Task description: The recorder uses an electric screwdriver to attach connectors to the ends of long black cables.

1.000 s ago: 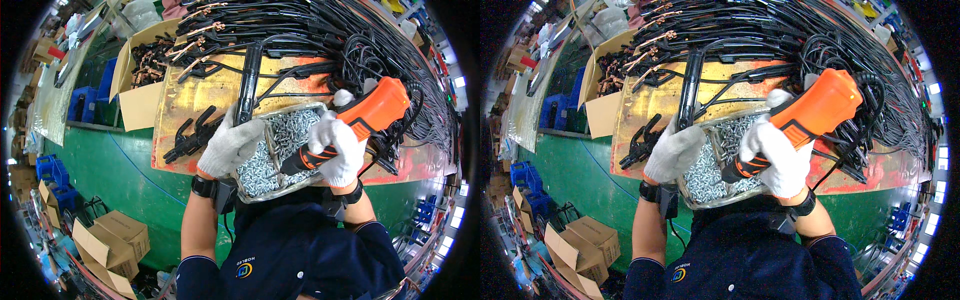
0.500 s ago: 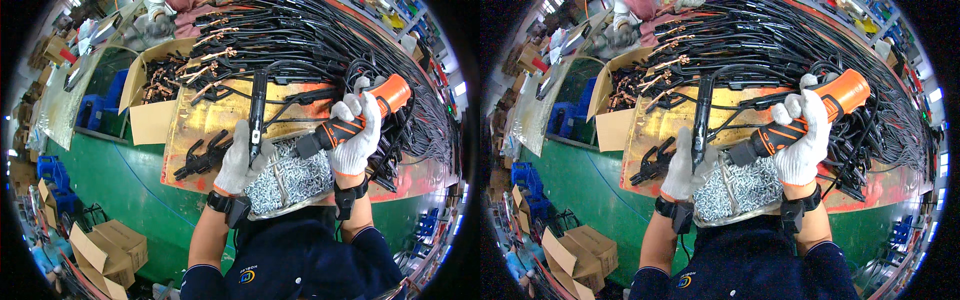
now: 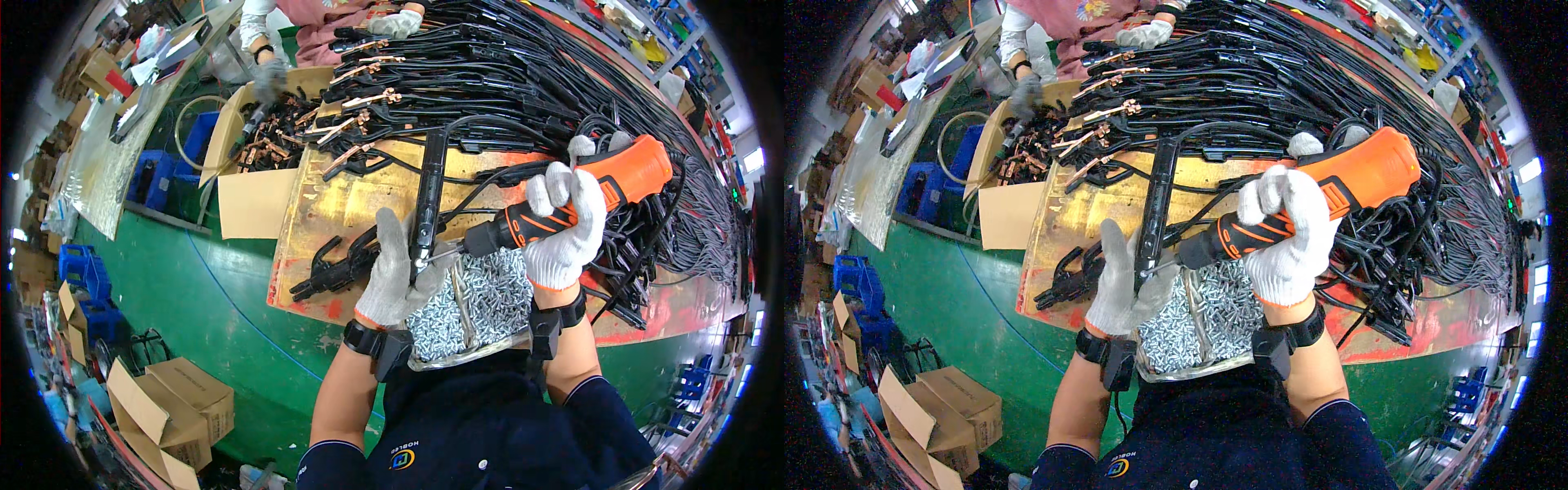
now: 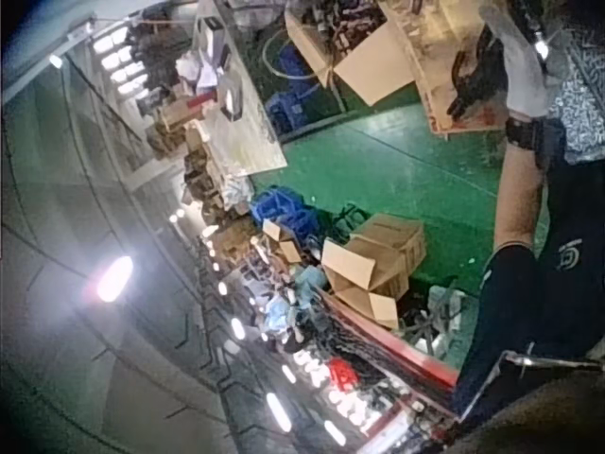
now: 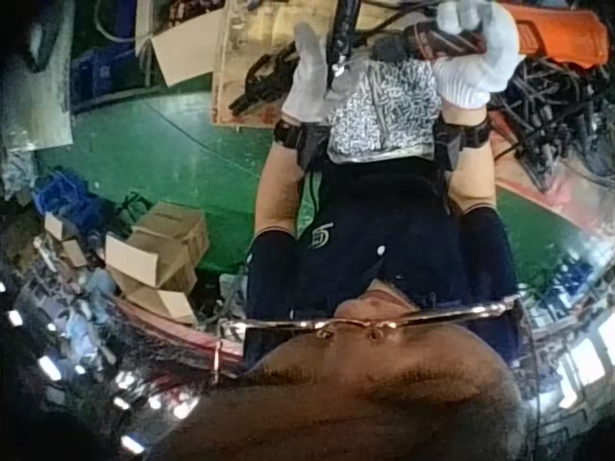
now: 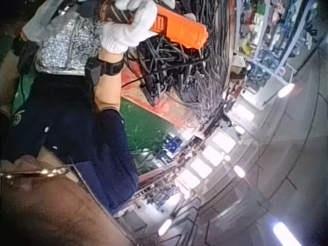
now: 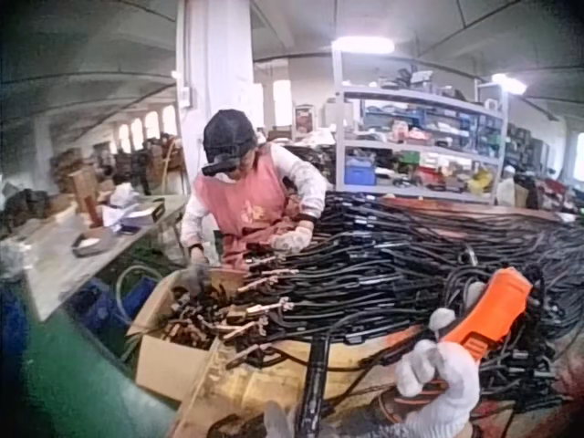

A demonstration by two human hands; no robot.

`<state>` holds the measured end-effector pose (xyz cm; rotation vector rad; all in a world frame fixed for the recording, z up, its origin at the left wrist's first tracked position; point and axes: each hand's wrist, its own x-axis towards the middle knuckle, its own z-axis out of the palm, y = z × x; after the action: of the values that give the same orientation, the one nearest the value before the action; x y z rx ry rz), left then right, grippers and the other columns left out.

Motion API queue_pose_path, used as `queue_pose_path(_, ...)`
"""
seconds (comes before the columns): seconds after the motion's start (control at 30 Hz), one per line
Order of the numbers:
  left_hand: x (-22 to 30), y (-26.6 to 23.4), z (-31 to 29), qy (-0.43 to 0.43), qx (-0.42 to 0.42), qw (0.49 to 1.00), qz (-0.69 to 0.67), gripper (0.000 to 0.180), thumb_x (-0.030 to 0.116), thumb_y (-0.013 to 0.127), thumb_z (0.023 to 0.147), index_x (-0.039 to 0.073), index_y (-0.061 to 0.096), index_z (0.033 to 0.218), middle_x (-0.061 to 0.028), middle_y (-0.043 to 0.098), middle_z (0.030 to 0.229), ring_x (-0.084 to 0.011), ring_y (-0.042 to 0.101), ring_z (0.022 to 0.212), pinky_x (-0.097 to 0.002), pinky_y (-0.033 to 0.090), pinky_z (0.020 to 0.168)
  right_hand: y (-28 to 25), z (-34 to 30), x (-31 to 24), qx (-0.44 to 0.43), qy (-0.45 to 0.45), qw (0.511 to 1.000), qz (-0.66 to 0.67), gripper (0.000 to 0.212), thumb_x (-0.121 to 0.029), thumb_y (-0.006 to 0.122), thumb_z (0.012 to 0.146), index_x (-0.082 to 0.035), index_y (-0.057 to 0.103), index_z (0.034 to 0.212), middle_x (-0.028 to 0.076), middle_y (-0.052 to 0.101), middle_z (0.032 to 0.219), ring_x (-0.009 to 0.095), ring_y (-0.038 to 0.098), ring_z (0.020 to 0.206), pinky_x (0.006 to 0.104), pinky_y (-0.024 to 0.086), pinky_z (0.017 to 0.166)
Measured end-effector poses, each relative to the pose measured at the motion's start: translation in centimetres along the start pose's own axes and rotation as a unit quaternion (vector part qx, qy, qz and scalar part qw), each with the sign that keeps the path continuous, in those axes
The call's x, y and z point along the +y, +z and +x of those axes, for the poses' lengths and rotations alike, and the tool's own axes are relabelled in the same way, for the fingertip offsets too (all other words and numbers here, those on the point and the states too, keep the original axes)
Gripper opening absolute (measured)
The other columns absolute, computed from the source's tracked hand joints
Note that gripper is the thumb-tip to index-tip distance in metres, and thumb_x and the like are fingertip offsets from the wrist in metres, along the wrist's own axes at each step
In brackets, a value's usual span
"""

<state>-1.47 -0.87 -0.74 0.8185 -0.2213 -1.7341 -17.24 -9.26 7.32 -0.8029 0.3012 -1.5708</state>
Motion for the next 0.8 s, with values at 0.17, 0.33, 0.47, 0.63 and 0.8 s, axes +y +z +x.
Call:
queue_pose_path(0.17, -0.4, -0.7, 0.3, 0.007, 0.005, 1.000, 0.020, 0.091, 0.084, 0.033, 0.086, 0.010, 0.045, 0.139, -0.0062, 0.063, 0.080, -0.0075, 0.052, 0.051, -0.0189, 0.040, 0.041, 1.3, -0.9, -0.6, 0.007, 0.000, 0.998, -0.067, 0.039, -0.014, 0.056, 0.093, -0.002, 0.044, 0.128, 0.001, 0.037, 0.073, 0.012, 0.038, 0.062, 0.0252, 0.037, 0.058)
queue_pose_path(0.33, -1.2, -3.1, 1.2, -0.010, -0.027, 0.997, 0.067, 0.092, 0.083, 0.032, 0.088, 0.007, 0.046, 0.137, -0.0050, 0.063, 0.080, -0.0077, 0.052, 0.050, -0.0198, 0.039, 0.041, 4.4, -2.1, -1.4, -0.068, -0.030, 0.993, -0.097, 0.063, -0.003, 0.054, 0.090, -0.011, 0.026, 0.146, 0.004, 0.045, 0.075, 0.011, 0.037, 0.050, 0.0254, 0.039, 0.043)
queue_pose_path(0.47, -1.6, -2.6, 1.2, 0.175, 0.027, 0.895, 0.410, 0.085, 0.076, 0.037, 0.093, 0.002, 0.049, 0.132, -0.0040, 0.064, 0.082, -0.0099, 0.057, 0.059, -0.0217, 0.044, 0.049, 4.0, -2.7, -1.8, -0.210, 0.001, 0.962, -0.175, 0.053, 0.002, 0.058, 0.087, -0.011, 0.036, 0.133, 0.004, 0.049, 0.061, 0.018, 0.047, 0.045, 0.0318, 0.047, 0.043)
queue_pose_path(0.63, -1.5, -1.2, 1.1, 0.062, -0.055, 0.996, 0.027, 0.080, 0.072, 0.041, 0.093, 0.004, 0.049, 0.134, -0.0065, 0.065, 0.098, -0.0163, 0.062, 0.078, -0.0301, 0.050, 0.068, 4.5, -3.1, -2.0, -0.232, 0.006, 0.948, -0.216, 0.043, -0.002, 0.055, 0.091, -0.009, 0.040, 0.131, 0.006, 0.052, 0.075, 0.018, 0.050, 0.059, 0.0308, 0.047, 0.056)
queue_pose_path(0.8, -1.5, 0.1, 0.3, 0.078, -0.061, 0.995, -0.031, 0.076, 0.069, 0.045, 0.093, 0.006, 0.049, 0.135, -0.0086, 0.067, 0.110, -0.0214, 0.065, 0.093, -0.0368, 0.055, 0.082, 4.5, -3.3, -1.7, -0.204, 0.026, 0.961, -0.188, 0.035, -0.006, 0.052, 0.095, -0.007, 0.043, 0.128, 0.007, 0.054, 0.089, 0.017, 0.053, 0.074, 0.0298, 0.048, 0.069)
